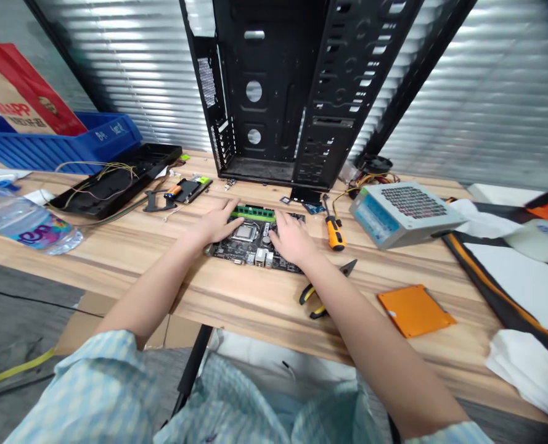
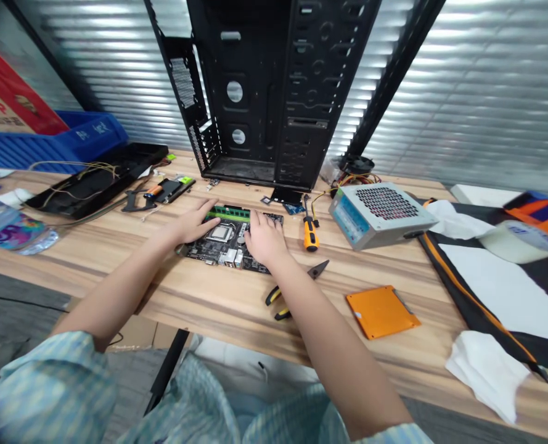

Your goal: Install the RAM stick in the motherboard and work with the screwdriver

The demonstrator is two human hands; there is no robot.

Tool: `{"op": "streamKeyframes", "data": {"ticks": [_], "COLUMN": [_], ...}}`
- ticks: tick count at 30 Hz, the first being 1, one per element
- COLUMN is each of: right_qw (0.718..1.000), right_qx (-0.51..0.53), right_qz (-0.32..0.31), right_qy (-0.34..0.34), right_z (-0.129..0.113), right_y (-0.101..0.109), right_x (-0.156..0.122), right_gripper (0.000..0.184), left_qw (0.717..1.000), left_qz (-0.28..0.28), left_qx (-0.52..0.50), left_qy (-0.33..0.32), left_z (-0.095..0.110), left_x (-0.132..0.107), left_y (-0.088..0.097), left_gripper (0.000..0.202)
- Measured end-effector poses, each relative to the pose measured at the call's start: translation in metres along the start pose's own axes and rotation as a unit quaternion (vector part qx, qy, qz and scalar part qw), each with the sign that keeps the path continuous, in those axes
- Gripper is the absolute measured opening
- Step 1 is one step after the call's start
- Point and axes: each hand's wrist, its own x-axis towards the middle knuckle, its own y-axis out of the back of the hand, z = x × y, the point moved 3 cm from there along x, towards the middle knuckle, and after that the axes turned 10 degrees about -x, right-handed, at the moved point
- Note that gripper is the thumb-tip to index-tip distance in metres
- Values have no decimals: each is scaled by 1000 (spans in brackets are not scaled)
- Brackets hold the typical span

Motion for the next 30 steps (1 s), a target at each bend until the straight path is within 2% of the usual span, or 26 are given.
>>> {"op": "streamKeyframes", "data": {"ticks": [30], "right_qw": [1000], "right_qx": [2], "right_qz": [-3], "right_qy": [-4], "right_z": [-1], "right_y": [1], "right_x": [0], "right_gripper": [62], "left_qw": [1000], "left_qz": [0], "left_qx": [7], "left_qy": [7], "left_z": [-1], "left_x": [0], "left_y": [0], "left_gripper": [74]}}
